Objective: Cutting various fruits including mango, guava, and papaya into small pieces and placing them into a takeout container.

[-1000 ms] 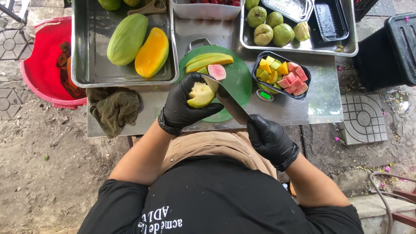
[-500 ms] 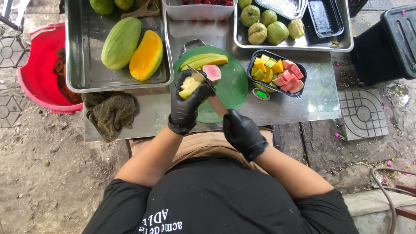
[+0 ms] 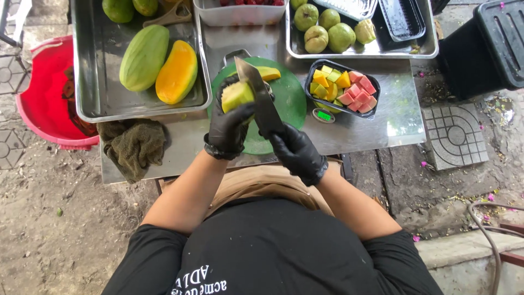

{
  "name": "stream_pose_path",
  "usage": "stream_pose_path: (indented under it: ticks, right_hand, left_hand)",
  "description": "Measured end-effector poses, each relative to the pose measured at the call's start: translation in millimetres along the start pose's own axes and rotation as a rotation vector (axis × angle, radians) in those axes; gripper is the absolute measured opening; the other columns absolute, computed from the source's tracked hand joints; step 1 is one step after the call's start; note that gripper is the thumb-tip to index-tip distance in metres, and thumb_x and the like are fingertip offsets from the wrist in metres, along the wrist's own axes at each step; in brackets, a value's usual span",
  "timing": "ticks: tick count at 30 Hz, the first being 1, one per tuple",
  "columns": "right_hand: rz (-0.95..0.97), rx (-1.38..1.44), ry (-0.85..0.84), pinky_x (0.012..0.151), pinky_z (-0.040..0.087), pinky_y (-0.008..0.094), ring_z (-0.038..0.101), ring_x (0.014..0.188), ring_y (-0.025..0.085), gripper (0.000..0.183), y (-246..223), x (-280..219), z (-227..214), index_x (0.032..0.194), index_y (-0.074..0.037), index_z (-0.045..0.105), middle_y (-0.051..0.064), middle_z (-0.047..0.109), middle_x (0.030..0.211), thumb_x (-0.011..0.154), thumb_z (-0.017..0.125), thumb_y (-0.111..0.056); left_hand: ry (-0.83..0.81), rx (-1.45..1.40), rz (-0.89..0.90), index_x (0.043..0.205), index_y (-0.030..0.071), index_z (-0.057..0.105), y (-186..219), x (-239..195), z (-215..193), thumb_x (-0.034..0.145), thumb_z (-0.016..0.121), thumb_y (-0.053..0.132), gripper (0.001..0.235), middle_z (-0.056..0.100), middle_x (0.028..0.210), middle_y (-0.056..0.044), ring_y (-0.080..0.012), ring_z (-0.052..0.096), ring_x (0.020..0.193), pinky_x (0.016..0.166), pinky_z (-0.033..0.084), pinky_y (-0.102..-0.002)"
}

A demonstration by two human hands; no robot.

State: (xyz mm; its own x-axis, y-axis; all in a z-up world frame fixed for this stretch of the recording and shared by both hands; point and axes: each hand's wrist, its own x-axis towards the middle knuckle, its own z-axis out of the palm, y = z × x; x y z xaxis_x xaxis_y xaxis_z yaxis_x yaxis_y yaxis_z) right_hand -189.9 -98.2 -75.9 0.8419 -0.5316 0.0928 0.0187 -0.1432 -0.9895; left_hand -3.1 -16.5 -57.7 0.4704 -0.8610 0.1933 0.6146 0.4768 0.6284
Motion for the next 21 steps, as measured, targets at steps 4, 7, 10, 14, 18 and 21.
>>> stream_pose_path:
  ticks: [4,7,10,14,18,21]
  right_hand:
    - [-0.160,-0.271,0.058,0.065,0.048,0.029,0.057,0.073,0.011,0.014,19.6,8.4,-2.8,0.119,-0.004,0.065,0.002,0.064,0.084,0.107,0.061,-0.010]
    - [-0.087,-0.368,0.120,0.057,0.048,0.033,0.057,0.061,0.017,0.010,37.6,9.1,-7.3,0.108,-0.005,0.065,0.006,0.063,0.072,0.103,0.064,-0.013]
    - [-0.141,-0.603,0.167,0.056,0.050,0.041,0.063,0.063,0.031,0.010,44.6,7.3,-15.3,0.104,-0.007,0.063,0.014,0.065,0.073,0.102,0.067,-0.016]
    - [-0.186,-0.794,0.241,0.054,0.049,0.050,0.064,0.066,0.043,0.016,54.6,3.5,-40.2,0.109,-0.008,0.063,0.020,0.064,0.073,0.098,0.067,-0.018]
    - [-0.174,-0.842,0.395,0.057,0.050,0.049,0.065,0.070,0.042,0.010,76.8,-20.3,-74.4,0.107,-0.009,0.062,0.019,0.065,0.076,0.101,0.065,-0.016]
    - [-0.237,-0.742,0.493,0.067,0.054,0.046,0.070,0.078,0.037,0.012,54.0,-30.6,-87.5,0.116,-0.007,0.062,0.018,0.069,0.089,0.106,0.060,-0.013]
  left_hand:
    - [0.159,0.016,0.060,0.142,0.004,0.048,-25.6,6.1,-14.8,0.088,0.071,-0.012,0.062,0.065,0.130,-0.014,-0.0297,0.065,0.119,0.106,0.055,-0.044]
    - [0.211,0.035,0.094,0.138,0.001,0.052,-42.6,12.3,-20.8,0.086,0.071,-0.013,0.057,0.068,0.125,-0.014,-0.0296,0.068,0.114,0.103,0.057,-0.043]
    - [0.365,-0.014,-0.017,0.133,0.003,0.054,-50.7,17.5,-12.3,0.083,0.070,-0.010,0.054,0.071,0.117,-0.014,-0.0303,0.071,0.105,0.094,0.060,-0.044]
    - [0.351,-0.061,-0.148,0.133,0.002,0.059,-81.2,34.0,-15.6,0.084,0.069,-0.005,0.050,0.071,0.117,-0.012,-0.0271,0.071,0.106,0.092,0.060,-0.041]
    - [0.205,-0.223,-0.299,0.133,0.003,0.060,-129.2,57.5,8.3,0.090,0.070,-0.003,0.044,0.069,0.114,-0.010,-0.0237,0.068,0.104,0.091,0.056,-0.038]
    - [0.106,-0.280,-0.369,0.133,0.006,0.059,-136.7,73.8,52.6,0.087,0.068,-0.002,0.048,0.069,0.114,-0.009,-0.0225,0.067,0.104,0.092,0.054,-0.036]
